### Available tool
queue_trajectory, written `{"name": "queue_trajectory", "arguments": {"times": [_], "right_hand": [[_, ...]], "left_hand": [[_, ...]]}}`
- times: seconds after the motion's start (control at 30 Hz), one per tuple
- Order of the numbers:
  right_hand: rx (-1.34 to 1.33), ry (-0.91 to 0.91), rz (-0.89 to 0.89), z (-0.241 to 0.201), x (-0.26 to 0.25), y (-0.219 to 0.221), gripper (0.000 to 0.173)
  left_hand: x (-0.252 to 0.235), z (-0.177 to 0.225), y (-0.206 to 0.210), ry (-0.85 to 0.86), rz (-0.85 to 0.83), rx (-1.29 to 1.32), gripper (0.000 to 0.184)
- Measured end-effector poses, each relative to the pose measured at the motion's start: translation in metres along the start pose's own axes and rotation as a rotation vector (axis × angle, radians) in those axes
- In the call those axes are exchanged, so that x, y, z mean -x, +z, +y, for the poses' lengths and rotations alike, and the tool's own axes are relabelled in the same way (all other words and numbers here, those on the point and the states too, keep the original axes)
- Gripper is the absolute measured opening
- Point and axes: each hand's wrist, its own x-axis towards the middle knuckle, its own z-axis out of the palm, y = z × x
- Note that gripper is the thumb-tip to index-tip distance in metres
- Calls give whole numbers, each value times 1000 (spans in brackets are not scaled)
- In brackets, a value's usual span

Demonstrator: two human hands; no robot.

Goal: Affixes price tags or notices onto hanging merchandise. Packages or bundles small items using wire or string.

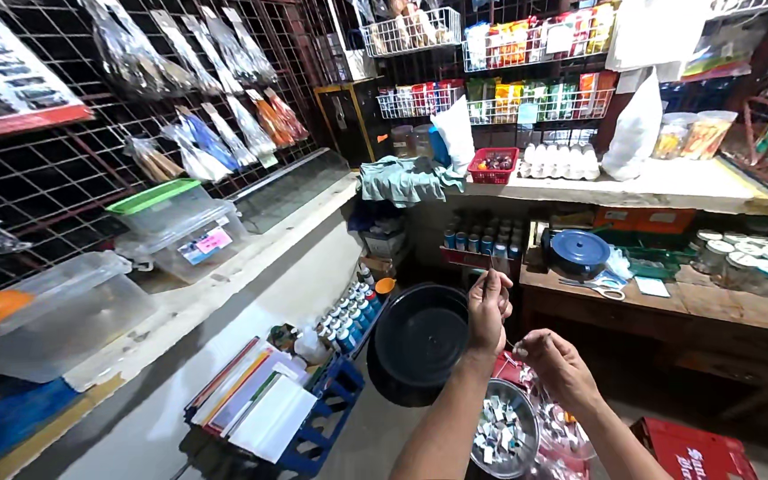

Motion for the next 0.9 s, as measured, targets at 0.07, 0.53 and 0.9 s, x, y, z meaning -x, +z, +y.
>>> {"name": "queue_trajectory", "arguments": {"times": [0.07,0.53,0.9], "right_hand": [[-43,3,10,4,4,-1,31],[56,-51,201,4,9,-14,33],[-177,-71,298,-18,9,-29,45]], "left_hand": [[0,-3,1,-6,12,13,38],[-3,-28,4,-24,34,-29,32],[-3,-42,-16,311,99,-446,23]]}}
